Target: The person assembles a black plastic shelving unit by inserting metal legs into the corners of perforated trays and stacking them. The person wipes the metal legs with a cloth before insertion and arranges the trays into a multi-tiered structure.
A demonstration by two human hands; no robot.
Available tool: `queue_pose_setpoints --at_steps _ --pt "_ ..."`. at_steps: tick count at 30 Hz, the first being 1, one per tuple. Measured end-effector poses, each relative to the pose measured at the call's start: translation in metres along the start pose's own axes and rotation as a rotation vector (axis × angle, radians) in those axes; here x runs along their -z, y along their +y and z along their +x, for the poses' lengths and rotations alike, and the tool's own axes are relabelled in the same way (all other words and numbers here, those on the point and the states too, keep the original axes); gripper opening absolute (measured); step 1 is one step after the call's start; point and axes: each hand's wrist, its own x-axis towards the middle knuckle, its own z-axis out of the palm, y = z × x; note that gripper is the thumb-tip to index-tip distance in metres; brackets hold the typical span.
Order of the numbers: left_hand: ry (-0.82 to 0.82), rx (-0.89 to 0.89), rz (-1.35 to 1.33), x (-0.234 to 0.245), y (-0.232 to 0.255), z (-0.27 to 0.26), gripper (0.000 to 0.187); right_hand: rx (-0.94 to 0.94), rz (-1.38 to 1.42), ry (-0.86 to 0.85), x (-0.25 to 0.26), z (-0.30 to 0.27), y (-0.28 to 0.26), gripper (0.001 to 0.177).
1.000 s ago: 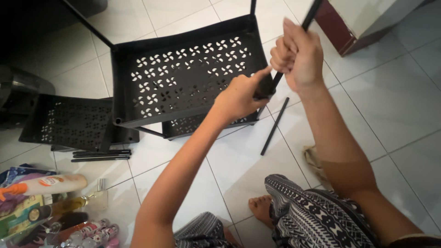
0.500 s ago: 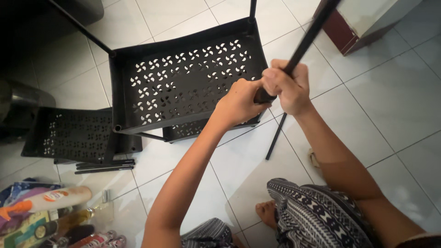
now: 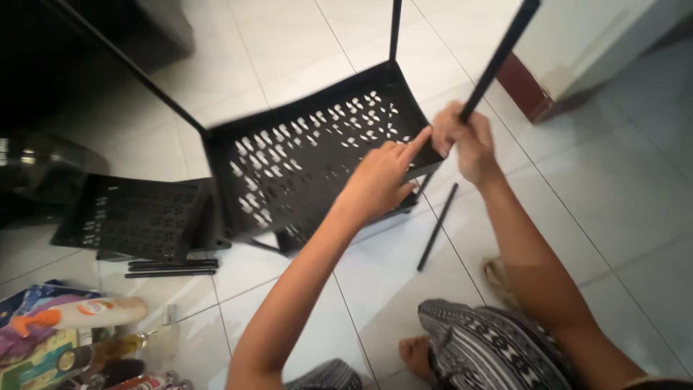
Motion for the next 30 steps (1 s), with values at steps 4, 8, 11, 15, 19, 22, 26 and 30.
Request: queue_pose_setpoints --at_steps 4,8,11,15,19,22,26,30 --pt "0.118 -0.064 0.298 0.076 -0.012 -0.063 0.077 0.18 -0.111 0.605 0.05 -0.044 0.072 0.031" --pt "0.026 0.167 0.179 0.106 -0.022 -0.13 0.064 -0.651 -1.133 0.382 0.067 -0.164 0.158 0.071" --pt "0.05 0.111 0.021 0.08 -0.016 -0.157 0.051 -0.853 -1.232 0.081 0.045 -0.24 0.215 0.071" --pt "0.177 0.052 -0.132 0.058 -0.012 -0.172 0.037 -1.061 -1.074 -0.094 0.029 -0.261 0.246 0.053" --pt "0.279 -0.232 0.031 0.049 -0.004 -0.183 0.045 -1.058 -0.567 0.465 0.032 -0.233 0.21 0.041" --pt "0.302 -0.234 0.184 0.032 0.003 -0.186 0.016 -0.531 0.086 0.722 0.033 -0.203 0.135 0.019" --pt "0.257 -0.273 0.22 0.025 -0.024 -0.174 0.034 -0.06 0.127 0.4 -0.01 -0.139 0.021 0.011" --pt "0.334 -0.262 0.188 0.016 -0.063 -0.158 0.032 -0.1 0.391 -0.048 -0.088 -0.066 -0.053 0.013"
